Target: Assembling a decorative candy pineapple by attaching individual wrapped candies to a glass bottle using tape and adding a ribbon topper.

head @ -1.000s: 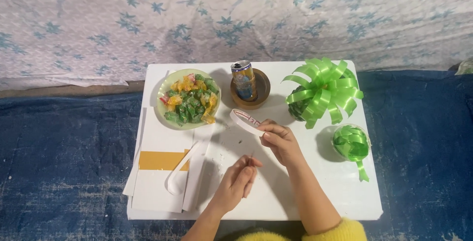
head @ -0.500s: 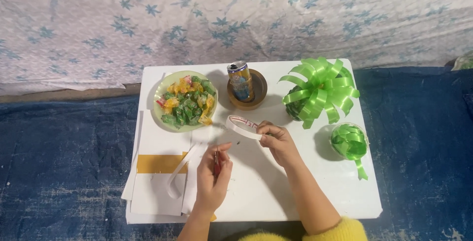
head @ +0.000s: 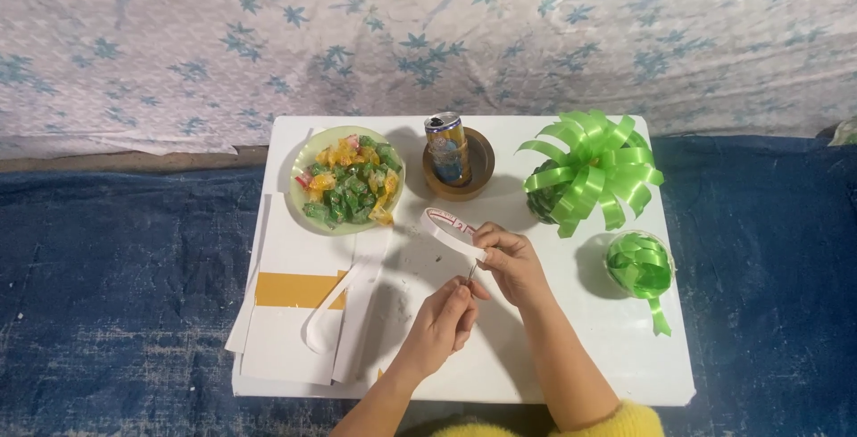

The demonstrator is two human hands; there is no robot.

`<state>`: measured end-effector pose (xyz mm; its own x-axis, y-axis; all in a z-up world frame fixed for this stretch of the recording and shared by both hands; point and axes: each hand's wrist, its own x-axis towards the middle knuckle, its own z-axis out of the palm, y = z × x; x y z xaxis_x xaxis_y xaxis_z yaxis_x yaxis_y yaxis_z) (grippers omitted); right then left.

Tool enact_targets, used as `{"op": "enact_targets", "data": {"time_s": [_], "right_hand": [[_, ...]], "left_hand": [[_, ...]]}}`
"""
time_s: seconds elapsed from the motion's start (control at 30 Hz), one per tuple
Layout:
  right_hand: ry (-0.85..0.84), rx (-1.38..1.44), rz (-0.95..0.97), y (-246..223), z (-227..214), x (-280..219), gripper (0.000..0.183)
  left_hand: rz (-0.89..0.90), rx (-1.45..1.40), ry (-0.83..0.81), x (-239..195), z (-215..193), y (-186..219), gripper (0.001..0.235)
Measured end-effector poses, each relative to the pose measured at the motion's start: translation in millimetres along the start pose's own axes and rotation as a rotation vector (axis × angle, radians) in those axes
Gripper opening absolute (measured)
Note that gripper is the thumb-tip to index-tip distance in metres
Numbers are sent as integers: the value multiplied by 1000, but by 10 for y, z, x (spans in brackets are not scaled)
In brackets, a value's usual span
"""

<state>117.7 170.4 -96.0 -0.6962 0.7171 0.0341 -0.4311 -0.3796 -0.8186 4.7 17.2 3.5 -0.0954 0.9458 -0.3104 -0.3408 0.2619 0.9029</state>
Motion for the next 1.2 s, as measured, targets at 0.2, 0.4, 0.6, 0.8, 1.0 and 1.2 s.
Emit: {"op": "enact_targets", "data": {"time_s": [0.2,0.4,0.6,0.8,1.0,1.2], "right_hand": [[-65,-28,-5,-65,85,-14,19],[-111,2,27,-24,62,-32,30],[-97,-52,6,-41,67,-30,26],[-183,108,4,-142,165,-24,25],[-216,93,8,-179,190,-25,26],[-164,-36,-39,-67,76,-17,24]], "left_hand": [[-20,-57,2,29,12,7,43],[-15,-35,6,8,37,76,43],[-2,-39,1,32,42,44,41],[-4,-20,3,52,49,66,41],[-7,-30,-10,46,55,66,43],[7,-50,-19,46,52,22,43]]}}
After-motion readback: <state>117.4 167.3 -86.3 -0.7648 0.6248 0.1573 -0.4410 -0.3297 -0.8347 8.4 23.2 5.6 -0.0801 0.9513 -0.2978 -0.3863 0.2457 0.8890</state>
